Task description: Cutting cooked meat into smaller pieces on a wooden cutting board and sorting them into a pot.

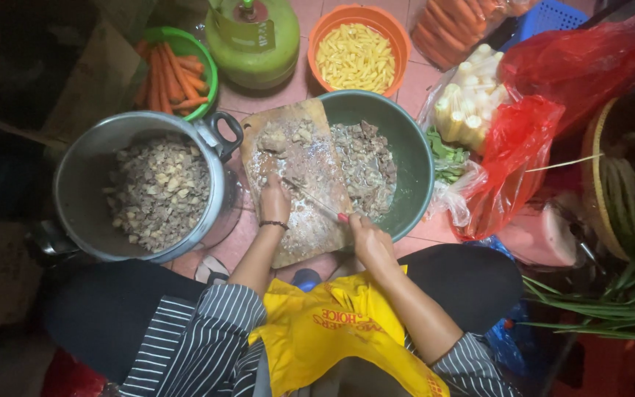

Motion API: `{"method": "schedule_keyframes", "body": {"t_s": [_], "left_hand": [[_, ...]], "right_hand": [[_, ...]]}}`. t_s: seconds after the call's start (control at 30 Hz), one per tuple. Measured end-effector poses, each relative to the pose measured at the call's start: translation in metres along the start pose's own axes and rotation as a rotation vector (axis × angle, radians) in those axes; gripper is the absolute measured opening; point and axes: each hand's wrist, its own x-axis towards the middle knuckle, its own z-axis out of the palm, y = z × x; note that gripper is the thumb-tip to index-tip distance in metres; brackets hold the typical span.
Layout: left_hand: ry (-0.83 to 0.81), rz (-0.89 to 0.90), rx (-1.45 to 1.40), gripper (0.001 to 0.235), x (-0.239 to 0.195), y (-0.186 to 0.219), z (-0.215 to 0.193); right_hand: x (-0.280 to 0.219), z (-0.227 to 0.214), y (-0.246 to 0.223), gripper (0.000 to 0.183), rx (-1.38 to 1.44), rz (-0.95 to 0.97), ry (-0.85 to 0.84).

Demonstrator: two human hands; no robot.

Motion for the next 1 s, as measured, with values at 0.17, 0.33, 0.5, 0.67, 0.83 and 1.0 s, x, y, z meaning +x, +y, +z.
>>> {"method": "schedule_keyframes", "body": {"t_s": [0.17, 0.33, 0.5, 0.67, 0.83, 1.0], "left_hand": [[-0.113, -0.048, -0.022, 0.014, 0.002, 0.015, -0.029], [-0.235, -0.034, -0.096, 0.007, 0.004, 0.016, -0.035], [-0.304, 0.052, -0.246, 0.011, 0.005, 0.046, -0.072], [-0.112, 0.019, -0.154, 0.009, 0.04, 0.022, -0.122], [0.284, 0.043, 0.144, 0.009, 0.062, 0.015, -0.239], [0.648, 0.228, 0.683, 0.029, 0.054, 0.037, -0.274]], "right_hand": [[0.001, 0.005, 0.001, 0.022, 0.002, 0.036, -0.063], [-0.002, 0.011, 0.001, 0.026, 0.018, 0.045, -0.083], [-0.001, 0.014, -0.008, 0.031, 0.019, 0.075, -0.109], [-0.004, 0.005, -0.009, 0.029, 0.004, 0.057, -0.094], [-0.006, -0.009, -0.011, 0.017, 0.109, -0.042, 0.018], [-0.004, 0.006, 0.002, 0.021, 0.15, 0.171, -0.005]]}}
